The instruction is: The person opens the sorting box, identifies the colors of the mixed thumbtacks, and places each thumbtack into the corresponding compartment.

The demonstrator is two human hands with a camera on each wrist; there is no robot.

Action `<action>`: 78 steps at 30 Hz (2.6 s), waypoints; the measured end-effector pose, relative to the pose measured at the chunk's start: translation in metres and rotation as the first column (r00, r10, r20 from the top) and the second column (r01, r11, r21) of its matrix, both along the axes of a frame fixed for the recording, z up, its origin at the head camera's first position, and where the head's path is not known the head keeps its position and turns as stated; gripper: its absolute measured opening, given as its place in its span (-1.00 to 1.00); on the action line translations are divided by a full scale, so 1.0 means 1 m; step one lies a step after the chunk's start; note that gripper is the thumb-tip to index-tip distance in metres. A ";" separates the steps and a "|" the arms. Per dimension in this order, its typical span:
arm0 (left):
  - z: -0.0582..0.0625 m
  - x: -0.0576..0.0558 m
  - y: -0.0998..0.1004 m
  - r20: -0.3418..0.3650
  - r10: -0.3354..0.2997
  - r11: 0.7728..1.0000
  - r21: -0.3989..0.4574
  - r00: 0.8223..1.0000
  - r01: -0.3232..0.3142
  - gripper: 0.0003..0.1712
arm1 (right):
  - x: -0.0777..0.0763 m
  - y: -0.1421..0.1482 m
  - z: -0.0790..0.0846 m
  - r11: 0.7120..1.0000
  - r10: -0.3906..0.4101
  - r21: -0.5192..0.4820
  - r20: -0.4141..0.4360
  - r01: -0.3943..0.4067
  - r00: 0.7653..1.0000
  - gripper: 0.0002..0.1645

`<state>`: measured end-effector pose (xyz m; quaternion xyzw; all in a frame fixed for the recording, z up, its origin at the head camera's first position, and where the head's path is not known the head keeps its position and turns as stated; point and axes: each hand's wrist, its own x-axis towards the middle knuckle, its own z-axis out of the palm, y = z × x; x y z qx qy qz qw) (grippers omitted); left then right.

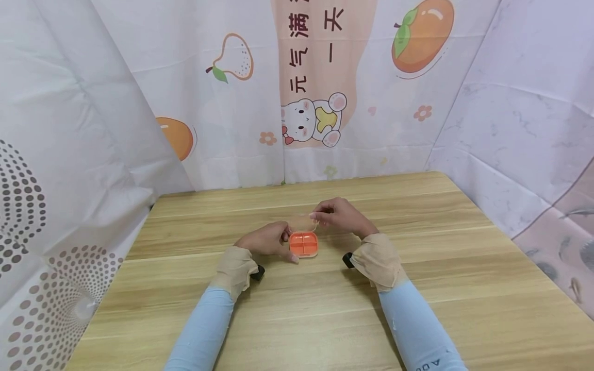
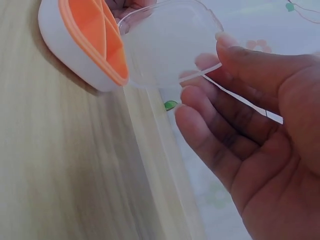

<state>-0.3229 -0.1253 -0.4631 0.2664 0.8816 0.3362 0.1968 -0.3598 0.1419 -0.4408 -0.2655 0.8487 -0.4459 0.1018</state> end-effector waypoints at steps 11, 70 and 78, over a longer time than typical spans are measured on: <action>0.001 0.001 0.000 -0.007 -0.001 1.000 0.004 1.000 0.001 -0.26 | -0.005 0.029 0.003 0.995 -0.081 0.054 0.013 0.080 0.997 -0.60; 0.000 0.002 -0.001 -0.024 -0.022 1.000 0.014 0.999 0.022 -0.29 | -0.001 0.129 -0.004 0.902 -0.257 0.358 -0.002 0.241 0.966 -0.79; 0.001 0.002 -0.001 -0.026 -0.018 1.000 0.007 1.000 0.019 -0.30 | -0.002 0.128 -0.007 0.903 -0.261 0.351 -0.005 0.246 0.965 -0.80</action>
